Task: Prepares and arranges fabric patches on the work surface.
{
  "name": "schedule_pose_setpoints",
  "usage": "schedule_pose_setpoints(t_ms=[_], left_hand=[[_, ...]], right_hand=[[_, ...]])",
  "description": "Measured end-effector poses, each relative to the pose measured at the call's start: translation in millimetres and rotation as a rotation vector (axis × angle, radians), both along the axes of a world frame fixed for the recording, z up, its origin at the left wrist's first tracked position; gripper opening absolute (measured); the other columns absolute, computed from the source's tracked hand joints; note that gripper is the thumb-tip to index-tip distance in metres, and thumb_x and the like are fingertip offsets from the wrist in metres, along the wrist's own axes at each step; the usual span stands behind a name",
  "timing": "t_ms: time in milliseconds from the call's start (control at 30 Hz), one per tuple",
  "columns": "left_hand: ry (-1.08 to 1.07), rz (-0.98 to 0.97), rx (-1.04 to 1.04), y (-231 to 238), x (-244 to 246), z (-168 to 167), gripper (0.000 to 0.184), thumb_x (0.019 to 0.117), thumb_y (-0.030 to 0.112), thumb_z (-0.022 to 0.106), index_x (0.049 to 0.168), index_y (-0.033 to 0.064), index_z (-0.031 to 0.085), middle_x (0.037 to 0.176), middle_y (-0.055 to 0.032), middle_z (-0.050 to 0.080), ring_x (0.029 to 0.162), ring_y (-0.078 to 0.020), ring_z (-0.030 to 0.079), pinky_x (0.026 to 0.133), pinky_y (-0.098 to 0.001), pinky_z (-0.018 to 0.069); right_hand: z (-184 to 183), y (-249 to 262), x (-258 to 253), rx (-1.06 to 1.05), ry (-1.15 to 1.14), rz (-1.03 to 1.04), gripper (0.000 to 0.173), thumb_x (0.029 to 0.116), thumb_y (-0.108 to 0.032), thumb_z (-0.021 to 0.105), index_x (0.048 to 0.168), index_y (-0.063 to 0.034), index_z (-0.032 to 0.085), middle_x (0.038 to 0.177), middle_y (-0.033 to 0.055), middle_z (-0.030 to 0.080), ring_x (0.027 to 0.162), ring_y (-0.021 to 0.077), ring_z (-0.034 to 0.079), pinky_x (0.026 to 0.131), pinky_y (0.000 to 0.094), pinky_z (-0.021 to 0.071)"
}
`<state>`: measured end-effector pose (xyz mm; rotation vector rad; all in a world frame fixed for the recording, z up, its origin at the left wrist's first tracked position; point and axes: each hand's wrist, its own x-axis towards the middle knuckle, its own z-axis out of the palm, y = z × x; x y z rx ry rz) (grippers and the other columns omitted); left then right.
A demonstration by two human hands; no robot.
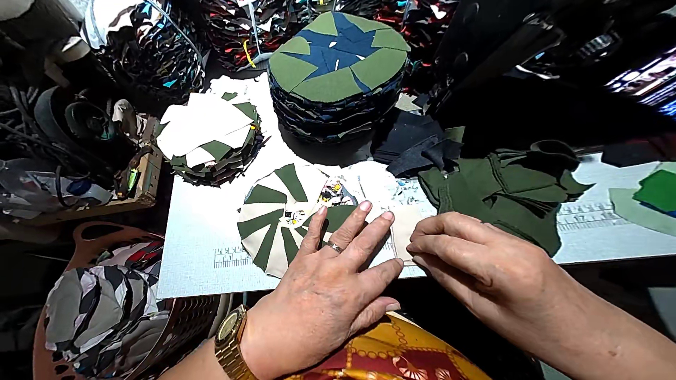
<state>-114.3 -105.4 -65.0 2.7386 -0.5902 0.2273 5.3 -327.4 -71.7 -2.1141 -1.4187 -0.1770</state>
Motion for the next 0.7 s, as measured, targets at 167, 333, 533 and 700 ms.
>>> schedule_pose_setpoints(t_ms=[167,333,533,700], left_hand=[[0.01,0.003,-0.01,-0.7,-0.4,0.1,0.041,0.1088,0.044,0.042,0.135,0.0249,0.068,0.164,-0.0075,0.038,0.157,-0.0307,0.021,0.122,-0.0706,0.0115],[-0.007,-0.013,-0.027,-1.3,-0.9,-0.4,0.041,0.1088,0.043,0.042,0.135,0.0257,0.068,0.163,-0.0076,0.039,0.157,-0.0315,0.021,0.121,-0.0716,0.0108],[0.002,0.004,-0.018,-3.2,-1.1,-1.5,0.041,0.1086,0.044,0.042,0.135,0.0252,0.068,0.164,-0.0076,0.038,0.157,-0.0306,0.021,0.122,-0.0711,0.0112],[0.038,0.011,-0.006,-1.7,-0.7,-1.2,0.045,0.1086,0.048,0.04,0.138,0.0246,0.065,0.164,-0.0089,0.037,0.157,-0.0313,0.019,0.122,-0.071,0.0119]], right_hand=[[-0.5,-0.1,-0.8,0.009,-0.024,0.014,0.019,0.0947,-0.017,0.057,0.093,-0.0124,0.075,0.098,0.001,0.065,0.091,0.0123,0.063,0.072,0.0263,0.0529],[-3.2,4.5,-2.2,0.002,-0.088,0.021,0.02,0.0961,-0.014,0.052,0.086,-0.0083,0.068,0.096,0.006,0.063,0.087,0.0185,0.062,0.068,0.0309,0.0521],[-7.5,9.8,-4.6,0.001,-0.116,-0.04,0.021,0.0982,-0.013,0.047,0.091,-0.0035,0.064,0.095,0.0095,0.062,0.086,0.0216,0.062,0.069,0.0324,0.053],[1.6,13.0,-1.8,0.064,-0.053,-0.133,0.02,0.1013,-0.016,0.047,0.096,-0.0058,0.063,0.091,0.0042,0.06,0.078,0.0116,0.06,0.065,0.0248,0.0521]])
